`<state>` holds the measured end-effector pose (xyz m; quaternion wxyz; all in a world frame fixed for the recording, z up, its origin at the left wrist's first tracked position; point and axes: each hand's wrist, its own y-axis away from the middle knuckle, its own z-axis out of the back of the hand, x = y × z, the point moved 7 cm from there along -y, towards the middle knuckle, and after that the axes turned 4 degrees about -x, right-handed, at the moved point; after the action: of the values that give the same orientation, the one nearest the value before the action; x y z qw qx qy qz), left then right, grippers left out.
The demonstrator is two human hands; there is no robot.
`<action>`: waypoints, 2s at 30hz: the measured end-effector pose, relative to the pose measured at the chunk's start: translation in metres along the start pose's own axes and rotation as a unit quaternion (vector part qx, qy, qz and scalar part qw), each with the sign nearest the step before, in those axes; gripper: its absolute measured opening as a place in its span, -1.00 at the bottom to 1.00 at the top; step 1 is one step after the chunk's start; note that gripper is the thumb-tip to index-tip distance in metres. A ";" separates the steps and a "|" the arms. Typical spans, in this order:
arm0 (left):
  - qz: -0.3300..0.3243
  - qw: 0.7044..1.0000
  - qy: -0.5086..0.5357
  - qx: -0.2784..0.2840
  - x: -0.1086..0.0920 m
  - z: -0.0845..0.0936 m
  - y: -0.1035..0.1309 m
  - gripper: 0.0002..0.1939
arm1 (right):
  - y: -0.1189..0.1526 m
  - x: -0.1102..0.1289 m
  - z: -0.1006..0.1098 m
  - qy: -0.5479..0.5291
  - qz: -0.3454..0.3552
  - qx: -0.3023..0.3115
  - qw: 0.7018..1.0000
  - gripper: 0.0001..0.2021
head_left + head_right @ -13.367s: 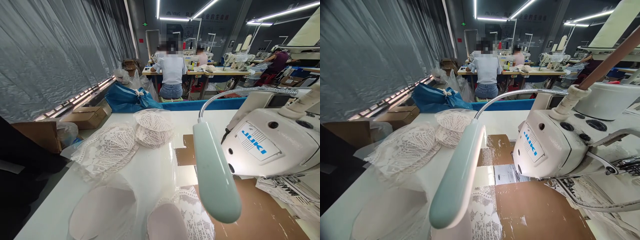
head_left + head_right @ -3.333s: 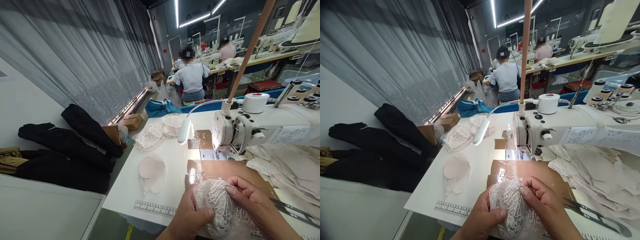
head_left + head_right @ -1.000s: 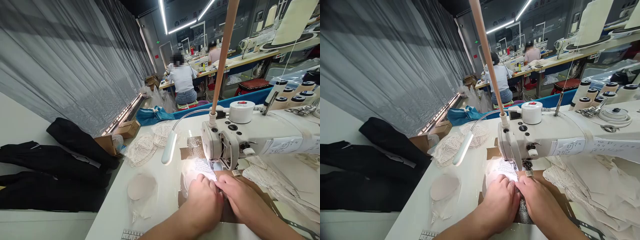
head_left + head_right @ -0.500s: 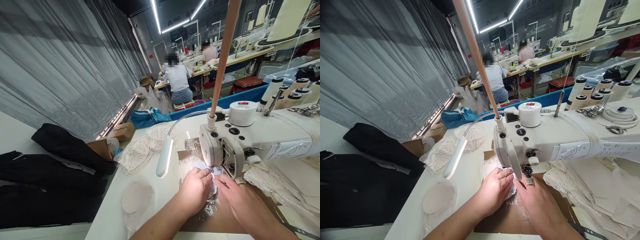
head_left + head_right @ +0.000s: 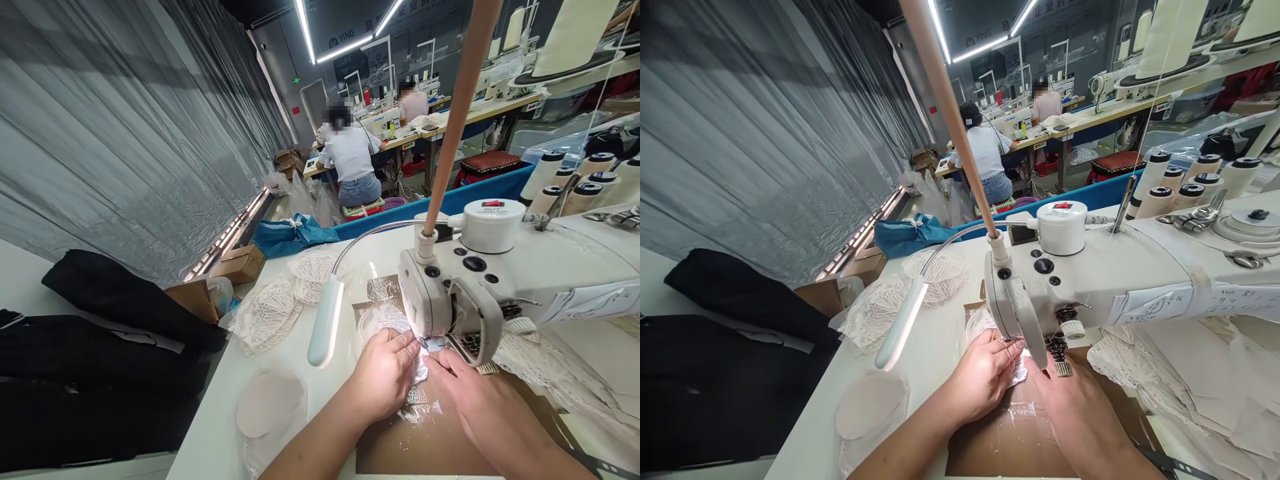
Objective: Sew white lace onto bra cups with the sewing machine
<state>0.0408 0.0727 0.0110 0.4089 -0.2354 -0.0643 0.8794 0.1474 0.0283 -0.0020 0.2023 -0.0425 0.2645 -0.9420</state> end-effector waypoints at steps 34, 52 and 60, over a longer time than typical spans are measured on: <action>0.078 0.981 0.173 0.032 -0.005 0.032 0.042 -0.69 | 0.014 -0.014 0.001 -0.217 -0.005 0.036 0.975 -0.60; 0.061 0.996 0.030 0.051 -0.022 0.011 0.028 -0.62 | 0.018 -0.010 -0.002 -0.159 0.044 0.057 0.985 -0.59; 0.047 0.997 -0.009 0.066 -0.018 0.003 0.018 -0.54 | 0.020 -0.010 -0.002 -0.129 0.045 0.010 0.991 -0.66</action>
<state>0.0373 0.0478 0.0145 0.3814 -0.2026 0.0013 0.9019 0.1637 0.0183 -0.0134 0.2777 -0.1492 0.2285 -0.9211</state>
